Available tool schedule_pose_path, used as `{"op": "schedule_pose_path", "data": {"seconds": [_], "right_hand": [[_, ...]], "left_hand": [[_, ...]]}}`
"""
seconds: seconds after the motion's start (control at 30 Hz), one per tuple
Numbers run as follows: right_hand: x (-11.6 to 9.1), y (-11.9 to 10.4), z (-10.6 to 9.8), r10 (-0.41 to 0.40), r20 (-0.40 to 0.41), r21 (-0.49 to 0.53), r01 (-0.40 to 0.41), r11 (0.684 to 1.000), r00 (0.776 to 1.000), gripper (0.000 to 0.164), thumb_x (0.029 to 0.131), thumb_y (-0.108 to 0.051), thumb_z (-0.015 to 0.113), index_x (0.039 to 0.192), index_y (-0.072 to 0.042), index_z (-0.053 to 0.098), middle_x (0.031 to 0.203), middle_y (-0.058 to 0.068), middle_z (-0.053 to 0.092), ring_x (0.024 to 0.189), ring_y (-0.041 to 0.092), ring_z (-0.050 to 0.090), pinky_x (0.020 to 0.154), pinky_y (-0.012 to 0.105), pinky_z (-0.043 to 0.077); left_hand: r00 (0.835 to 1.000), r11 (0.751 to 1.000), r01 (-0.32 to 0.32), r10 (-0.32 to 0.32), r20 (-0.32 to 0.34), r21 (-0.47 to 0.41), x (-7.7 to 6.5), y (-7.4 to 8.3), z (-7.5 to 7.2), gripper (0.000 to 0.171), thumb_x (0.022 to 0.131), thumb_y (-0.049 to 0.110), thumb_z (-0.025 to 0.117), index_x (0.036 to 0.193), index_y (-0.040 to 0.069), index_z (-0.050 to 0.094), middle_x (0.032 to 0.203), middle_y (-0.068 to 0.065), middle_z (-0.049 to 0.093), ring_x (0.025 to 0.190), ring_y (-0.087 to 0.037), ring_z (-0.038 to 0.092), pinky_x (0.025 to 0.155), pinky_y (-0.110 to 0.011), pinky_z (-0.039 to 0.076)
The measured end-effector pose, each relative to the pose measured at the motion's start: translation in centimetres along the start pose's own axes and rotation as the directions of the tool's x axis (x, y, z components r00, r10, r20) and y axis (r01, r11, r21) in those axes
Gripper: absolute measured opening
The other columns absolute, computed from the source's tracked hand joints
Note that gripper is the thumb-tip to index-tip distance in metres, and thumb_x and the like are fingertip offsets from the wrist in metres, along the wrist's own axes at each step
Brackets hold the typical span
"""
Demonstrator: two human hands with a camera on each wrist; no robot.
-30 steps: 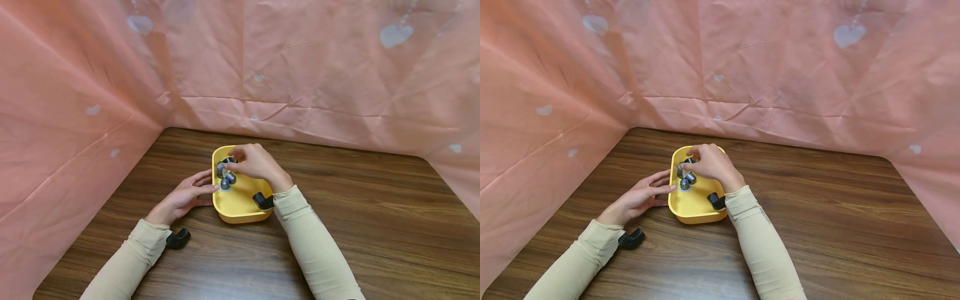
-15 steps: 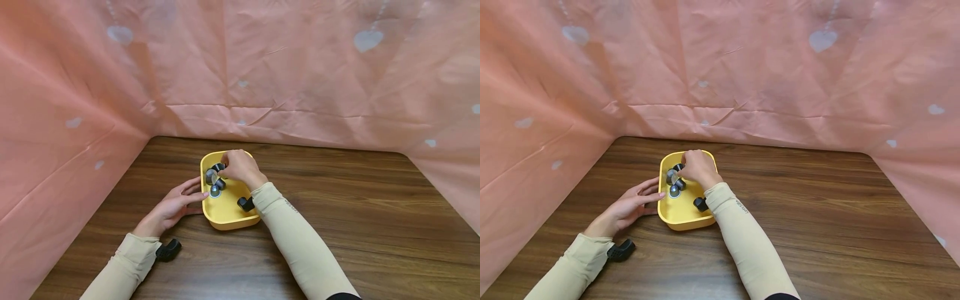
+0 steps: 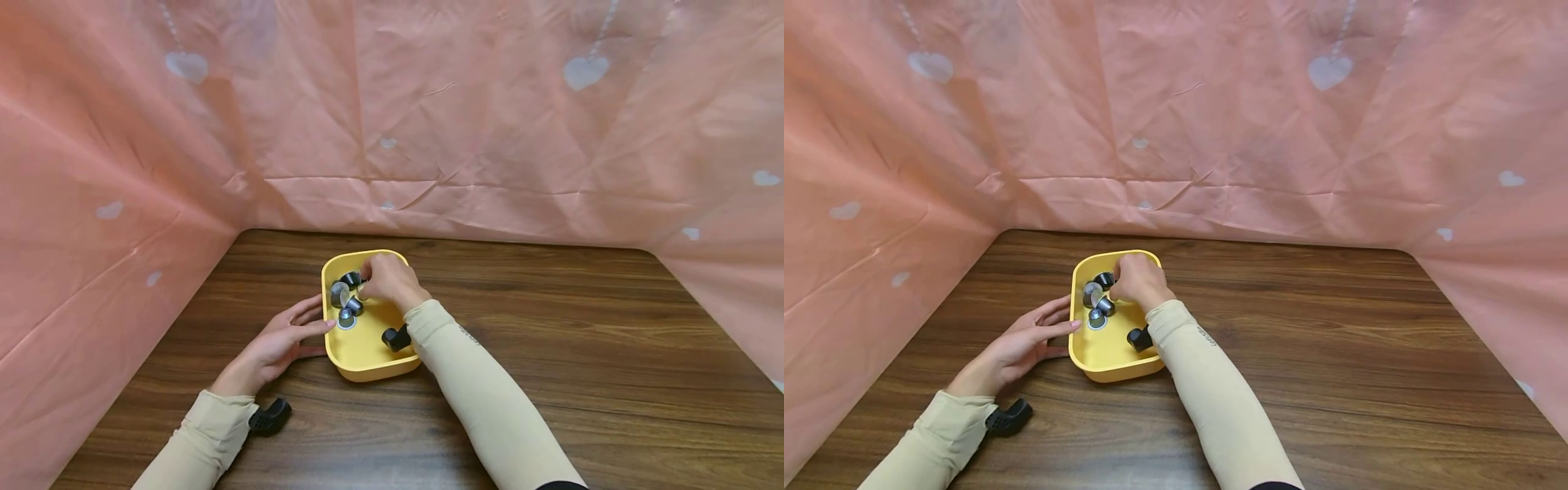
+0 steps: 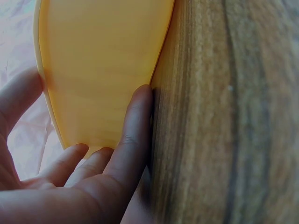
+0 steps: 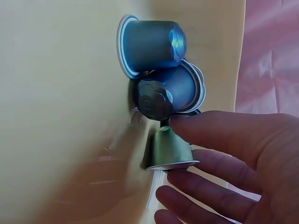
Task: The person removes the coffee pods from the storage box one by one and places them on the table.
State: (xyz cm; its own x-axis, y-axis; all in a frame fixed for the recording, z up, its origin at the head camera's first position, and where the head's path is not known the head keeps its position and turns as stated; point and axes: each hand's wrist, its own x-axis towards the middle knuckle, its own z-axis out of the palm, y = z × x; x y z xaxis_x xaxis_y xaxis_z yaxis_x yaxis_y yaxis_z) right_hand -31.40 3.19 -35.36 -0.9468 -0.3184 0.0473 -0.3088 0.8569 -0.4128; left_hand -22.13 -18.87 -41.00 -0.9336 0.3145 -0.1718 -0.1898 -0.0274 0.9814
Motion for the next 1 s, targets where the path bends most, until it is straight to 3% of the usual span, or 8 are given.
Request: {"op": "schedule_pose_path", "data": {"seconds": [0.27, 0.57, 1.0], "right_hand": [[0.08, 0.23, 0.37, 0.005, 0.003, -0.017, -0.005, 1.0, 1.0, 0.017, 0.08, -0.014, 0.082, 0.096, -0.019, 0.078, 0.102, 0.001, 0.074, 0.09, 0.019, 0.063, 0.074, 0.04, 0.054], [-0.01, 0.36, 0.71, 0.017, -0.002, -0.046, -0.017, 0.999, 1.0, 0.026, 0.08, -0.015, 0.082, 0.105, -0.02, 0.08, 0.109, 0.0, 0.077, 0.092, 0.019, 0.065, 0.082, 0.044, 0.058], [-0.33, 0.62, 0.8, 0.006, -0.014, -0.031, -0.006, 1.0, 1.0, 0.024, 0.081, -0.017, 0.084, 0.105, -0.019, 0.081, 0.109, 0.001, 0.077, 0.095, 0.02, 0.066, 0.085, 0.044, 0.058]], "left_hand": [[1.0, 1.0, 0.002, -0.002, 0.003, 0.004, 0.03, -0.14, 0.02, 0.08, 0.105, 0.019, 0.068, 0.172, 0.012, 0.024, 0.177, -0.017, 0.026, 0.142, -0.026, 0.053, 0.11, -0.05, 0.056], [1.0, 1.0, 0.001, -0.001, -0.002, -0.012, -0.04, -0.18, 0.11, 0.078, 0.106, 0.017, 0.067, 0.171, 0.011, 0.024, 0.175, -0.018, 0.028, 0.133, -0.02, 0.059, 0.107, -0.048, 0.058], [1.0, 1.0, 0.013, -0.013, -0.007, -0.016, 0.06, -0.08, 0.29, 0.077, 0.106, 0.017, 0.066, 0.171, 0.011, 0.026, 0.175, -0.018, 0.029, 0.135, -0.022, 0.057, 0.108, -0.049, 0.056]]}}
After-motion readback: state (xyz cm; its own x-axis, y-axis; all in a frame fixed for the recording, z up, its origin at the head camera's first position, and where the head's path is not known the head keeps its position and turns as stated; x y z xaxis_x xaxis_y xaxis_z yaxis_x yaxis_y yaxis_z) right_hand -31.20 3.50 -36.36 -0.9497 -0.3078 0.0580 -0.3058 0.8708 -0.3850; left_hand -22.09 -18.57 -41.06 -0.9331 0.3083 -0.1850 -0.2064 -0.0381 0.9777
